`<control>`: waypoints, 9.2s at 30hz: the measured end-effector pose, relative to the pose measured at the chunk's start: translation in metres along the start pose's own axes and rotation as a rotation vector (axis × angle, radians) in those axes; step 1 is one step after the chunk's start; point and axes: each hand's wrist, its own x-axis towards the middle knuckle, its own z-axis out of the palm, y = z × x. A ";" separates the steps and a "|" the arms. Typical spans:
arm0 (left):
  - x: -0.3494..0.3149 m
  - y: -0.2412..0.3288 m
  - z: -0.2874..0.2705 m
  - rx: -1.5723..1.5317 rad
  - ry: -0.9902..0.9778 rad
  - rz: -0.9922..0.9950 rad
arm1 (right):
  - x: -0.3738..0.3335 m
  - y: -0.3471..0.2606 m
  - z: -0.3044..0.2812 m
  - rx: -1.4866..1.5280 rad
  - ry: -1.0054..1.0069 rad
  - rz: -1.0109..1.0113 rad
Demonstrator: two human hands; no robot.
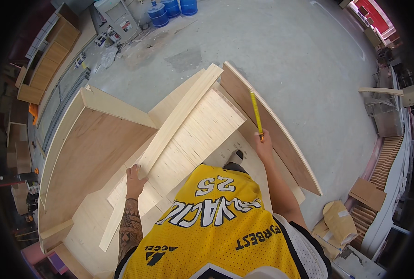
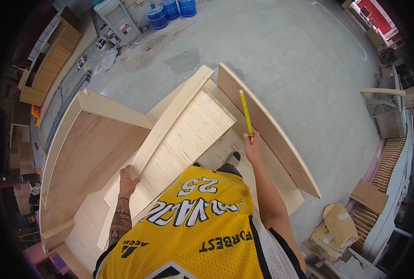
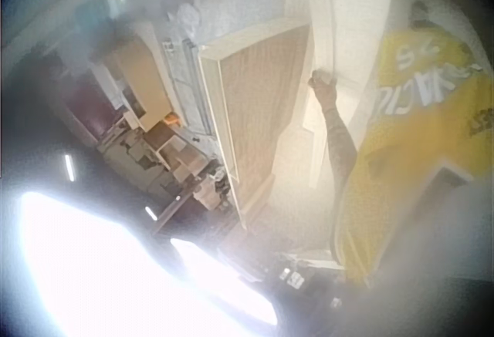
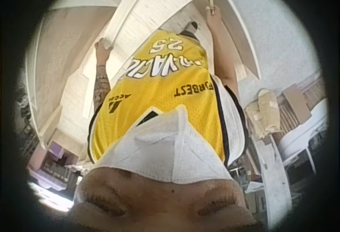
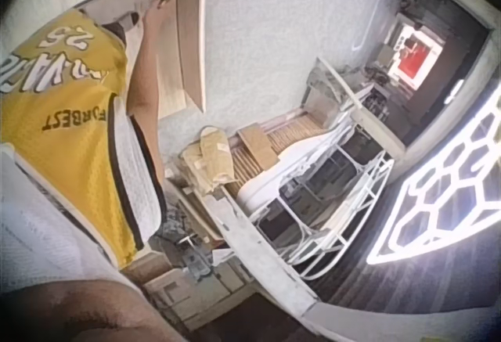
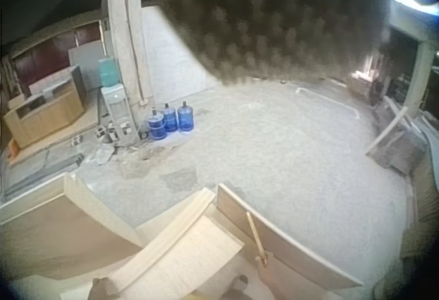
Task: Measuring and marking wooden boards with a tape measure and pencil for furniture construction.
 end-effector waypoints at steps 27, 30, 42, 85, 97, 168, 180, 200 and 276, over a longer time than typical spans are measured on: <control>0.014 0.104 0.010 0.134 -0.357 0.277 | -0.574 0.075 -0.255 -1.049 0.637 1.168; 0.023 0.101 0.012 0.088 -0.327 0.301 | -0.595 0.084 -0.223 -0.798 0.716 1.410; -0.004 0.056 -0.014 0.082 -0.312 0.124 | -0.473 0.048 -0.223 -1.080 0.671 1.436; -0.035 0.063 -0.009 0.258 -0.234 -0.361 | 0.086 -0.093 0.109 0.516 -0.024 0.202; -0.039 0.059 -0.007 0.218 -0.193 -0.326 | 0.081 -0.088 0.112 0.475 0.021 0.176; -0.051 0.052 0.003 0.085 0.040 -0.320 | 0.098 -0.053 0.109 0.342 -0.040 -0.025; -0.077 0.061 -0.001 0.049 -0.001 -0.404 | 0.097 -0.074 0.101 0.119 -0.044 0.030; -0.076 0.056 -0.003 0.023 -0.027 -0.354 | 0.104 -0.066 0.097 -0.011 0.023 0.006; -0.072 0.055 -0.002 0.017 -0.017 -0.353 | 0.103 -0.065 0.099 0.029 0.013 -0.026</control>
